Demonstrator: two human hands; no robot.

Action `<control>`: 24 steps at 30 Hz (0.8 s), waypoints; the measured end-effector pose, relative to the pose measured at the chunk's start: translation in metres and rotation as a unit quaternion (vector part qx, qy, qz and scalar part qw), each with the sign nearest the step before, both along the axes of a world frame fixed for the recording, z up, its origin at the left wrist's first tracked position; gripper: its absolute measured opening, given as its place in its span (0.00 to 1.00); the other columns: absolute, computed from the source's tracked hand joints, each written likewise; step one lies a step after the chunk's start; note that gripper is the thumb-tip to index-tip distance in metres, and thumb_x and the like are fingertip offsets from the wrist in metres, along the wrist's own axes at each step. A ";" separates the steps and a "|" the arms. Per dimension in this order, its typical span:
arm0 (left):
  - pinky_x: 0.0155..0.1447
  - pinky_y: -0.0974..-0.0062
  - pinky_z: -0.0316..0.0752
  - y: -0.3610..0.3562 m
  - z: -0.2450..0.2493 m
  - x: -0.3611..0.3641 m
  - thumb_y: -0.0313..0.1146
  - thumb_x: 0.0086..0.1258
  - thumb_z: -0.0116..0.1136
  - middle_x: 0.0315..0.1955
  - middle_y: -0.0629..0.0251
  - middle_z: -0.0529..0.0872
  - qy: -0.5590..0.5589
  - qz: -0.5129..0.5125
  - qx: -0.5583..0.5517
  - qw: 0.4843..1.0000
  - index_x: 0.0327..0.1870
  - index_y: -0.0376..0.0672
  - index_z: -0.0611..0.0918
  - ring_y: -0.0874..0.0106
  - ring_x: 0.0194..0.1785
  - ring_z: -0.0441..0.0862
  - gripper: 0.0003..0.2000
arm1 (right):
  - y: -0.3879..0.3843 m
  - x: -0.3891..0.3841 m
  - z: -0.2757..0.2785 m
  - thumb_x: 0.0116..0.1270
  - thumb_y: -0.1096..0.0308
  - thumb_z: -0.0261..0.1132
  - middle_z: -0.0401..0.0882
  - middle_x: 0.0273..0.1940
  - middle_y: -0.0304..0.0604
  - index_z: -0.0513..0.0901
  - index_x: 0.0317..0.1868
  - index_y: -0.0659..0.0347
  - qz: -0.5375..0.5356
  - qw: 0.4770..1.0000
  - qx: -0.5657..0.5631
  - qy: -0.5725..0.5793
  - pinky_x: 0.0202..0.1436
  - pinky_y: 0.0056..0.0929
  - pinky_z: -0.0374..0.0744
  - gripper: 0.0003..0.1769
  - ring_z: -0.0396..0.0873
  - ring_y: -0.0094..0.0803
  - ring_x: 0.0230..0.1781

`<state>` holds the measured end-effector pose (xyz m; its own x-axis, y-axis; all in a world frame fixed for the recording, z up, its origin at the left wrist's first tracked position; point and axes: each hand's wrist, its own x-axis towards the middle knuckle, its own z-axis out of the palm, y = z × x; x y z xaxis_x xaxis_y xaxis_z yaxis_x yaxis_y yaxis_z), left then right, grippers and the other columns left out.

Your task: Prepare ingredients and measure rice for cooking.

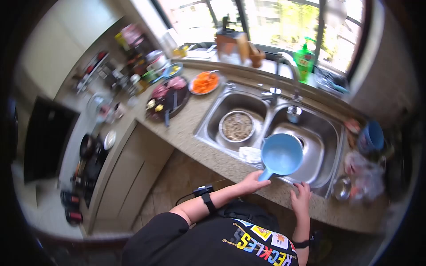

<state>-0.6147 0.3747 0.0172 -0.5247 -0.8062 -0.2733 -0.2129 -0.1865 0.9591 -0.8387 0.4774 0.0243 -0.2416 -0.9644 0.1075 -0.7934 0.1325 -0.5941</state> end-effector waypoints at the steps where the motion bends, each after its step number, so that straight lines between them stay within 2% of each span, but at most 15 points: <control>1: 0.26 0.80 0.67 0.003 0.008 0.004 0.39 0.63 0.62 0.22 0.73 0.76 0.013 0.008 0.013 1.000 0.37 0.42 0.76 0.81 0.23 0.71 0.11 | -0.006 -0.003 -0.003 0.57 0.67 0.64 0.79 0.47 0.48 0.79 0.50 0.61 0.020 0.977 0.013 -0.211 0.59 0.35 0.70 0.19 0.75 0.44 0.52; 2: 0.26 0.80 0.67 0.007 0.013 0.009 0.39 0.63 0.62 0.22 0.73 0.76 0.011 0.036 0.010 0.999 0.37 0.42 0.76 0.81 0.23 0.71 0.11 | -0.006 0.001 -0.004 0.57 0.67 0.64 0.79 0.47 0.48 0.79 0.50 0.61 0.047 0.976 0.017 -0.212 0.59 0.35 0.70 0.19 0.75 0.44 0.52; 4: 0.28 0.78 0.69 0.010 0.024 0.019 0.40 0.62 0.62 0.22 0.69 0.78 -0.007 0.031 0.023 0.999 0.36 0.41 0.75 0.78 0.24 0.74 0.13 | -0.010 0.007 -0.001 0.57 0.69 0.64 0.79 0.47 0.48 0.78 0.51 0.60 0.040 0.995 0.016 0.090 0.58 0.34 0.70 0.19 0.76 0.40 0.51; 5: 0.28 0.78 0.69 0.013 0.030 0.025 0.40 0.62 0.62 0.22 0.69 0.78 -0.007 0.053 0.019 0.998 0.36 0.41 0.75 0.78 0.24 0.74 0.13 | -0.017 0.009 0.001 0.57 0.69 0.64 0.79 0.47 0.48 0.78 0.51 0.60 0.062 0.994 0.009 0.090 0.58 0.34 0.70 0.19 0.76 0.40 0.51; 6: 0.29 0.76 0.70 0.016 0.035 0.032 0.41 0.62 0.62 0.23 0.68 0.79 -0.039 0.056 -0.016 0.998 0.36 0.41 0.75 0.77 0.25 0.75 0.14 | -0.027 0.011 0.001 0.58 0.71 0.62 0.78 0.47 0.49 0.79 0.50 0.62 0.057 0.984 0.051 -0.160 0.59 0.33 0.70 0.17 0.75 0.40 0.52; 7: 0.31 0.75 0.72 0.020 0.038 0.039 0.42 0.61 0.62 0.23 0.66 0.80 -0.072 0.056 -0.047 0.995 0.36 0.40 0.75 0.76 0.26 0.77 0.15 | -0.033 0.013 0.000 0.59 0.72 0.61 0.77 0.48 0.50 0.79 0.49 0.63 0.046 0.911 0.102 -0.397 0.59 0.33 0.69 0.16 0.74 0.40 0.53; 9: 0.33 0.73 0.73 0.024 0.039 0.052 0.44 0.60 0.62 0.24 0.64 0.80 -0.111 0.065 -0.082 0.988 0.37 0.40 0.75 0.74 0.28 0.79 0.16 | -0.043 0.012 -0.019 0.59 0.72 0.61 0.79 0.46 0.49 0.80 0.48 0.63 0.055 0.919 0.129 -0.368 0.58 0.33 0.70 0.15 0.76 0.39 0.50; 11: 0.33 0.74 0.73 0.026 0.043 0.061 0.43 0.61 0.62 0.24 0.65 0.80 -0.104 0.063 -0.066 0.990 0.38 0.40 0.76 0.75 0.27 0.78 0.16 | -0.047 0.020 -0.016 0.58 0.73 0.61 0.79 0.45 0.48 0.80 0.47 0.64 0.094 0.994 -0.057 0.018 0.56 0.32 0.71 0.15 0.76 0.37 0.49; 12: 0.33 0.74 0.73 0.025 0.041 0.064 0.43 0.61 0.62 0.24 0.65 0.80 -0.103 0.058 -0.067 0.991 0.38 0.40 0.76 0.75 0.27 0.78 0.16 | -0.054 0.019 -0.013 0.56 0.72 0.64 0.79 0.45 0.49 0.81 0.44 0.64 0.099 0.973 0.002 -0.210 0.57 0.34 0.71 0.14 0.76 0.41 0.49; 15: 0.29 0.77 0.73 0.022 0.032 0.070 0.44 0.62 0.63 0.24 0.69 0.80 -0.073 0.081 -0.036 0.993 0.41 0.41 0.77 0.79 0.25 0.77 0.16 | -0.058 0.025 -0.010 0.54 0.72 0.65 0.78 0.45 0.49 0.81 0.44 0.64 0.073 0.966 0.039 -0.244 0.58 0.35 0.71 0.15 0.75 0.42 0.50; 17: 0.36 0.73 0.75 0.014 0.031 0.069 0.47 0.60 0.63 0.30 0.64 0.83 -0.093 0.052 0.043 0.993 0.45 0.41 0.79 0.75 0.31 0.79 0.20 | -0.048 0.030 -0.007 0.56 0.71 0.64 0.79 0.45 0.49 0.81 0.45 0.64 0.074 0.994 -0.058 -0.049 0.57 0.34 0.72 0.15 0.76 0.41 0.50; 20: 0.30 0.77 0.71 0.005 0.039 0.068 0.41 0.62 0.64 0.23 0.72 0.79 -0.062 -0.019 0.040 0.997 0.43 0.39 0.79 0.80 0.27 0.74 0.16 | -0.027 0.042 0.003 0.59 0.69 0.63 0.81 0.45 0.50 0.79 0.50 0.65 -0.001 0.933 0.053 -0.356 0.53 0.36 0.75 0.17 0.79 0.41 0.47; 21: 0.30 0.79 0.69 -0.006 0.010 0.073 0.39 0.62 0.64 0.22 0.73 0.78 -0.052 -0.057 -0.036 0.996 0.39 0.39 0.79 0.82 0.26 0.73 0.13 | -0.017 0.048 0.001 0.59 0.67 0.63 0.81 0.44 0.52 0.79 0.49 0.65 -0.016 0.955 0.025 -0.294 0.51 0.38 0.76 0.18 0.79 0.43 0.45; 23: 0.29 0.81 0.66 -0.011 0.032 0.061 0.36 0.61 0.65 0.21 0.74 0.77 -0.027 -0.102 0.000 0.994 0.35 0.39 0.79 0.83 0.25 0.71 0.10 | 0.004 0.049 -0.006 0.56 0.64 0.62 0.80 0.41 0.56 0.80 0.43 0.64 -0.048 0.993 -0.044 -0.096 0.49 0.42 0.76 0.16 0.78 0.49 0.43; 24: 0.28 0.82 0.65 -0.023 0.016 0.060 0.34 0.61 0.65 0.21 0.74 0.76 -0.046 -0.145 -0.044 0.987 0.34 0.39 0.78 0.83 0.24 0.71 0.10 | 0.016 0.054 0.020 0.59 0.66 0.61 0.80 0.44 0.55 0.79 0.50 0.63 -0.072 0.989 0.013 -0.131 0.54 0.41 0.75 0.19 0.77 0.49 0.48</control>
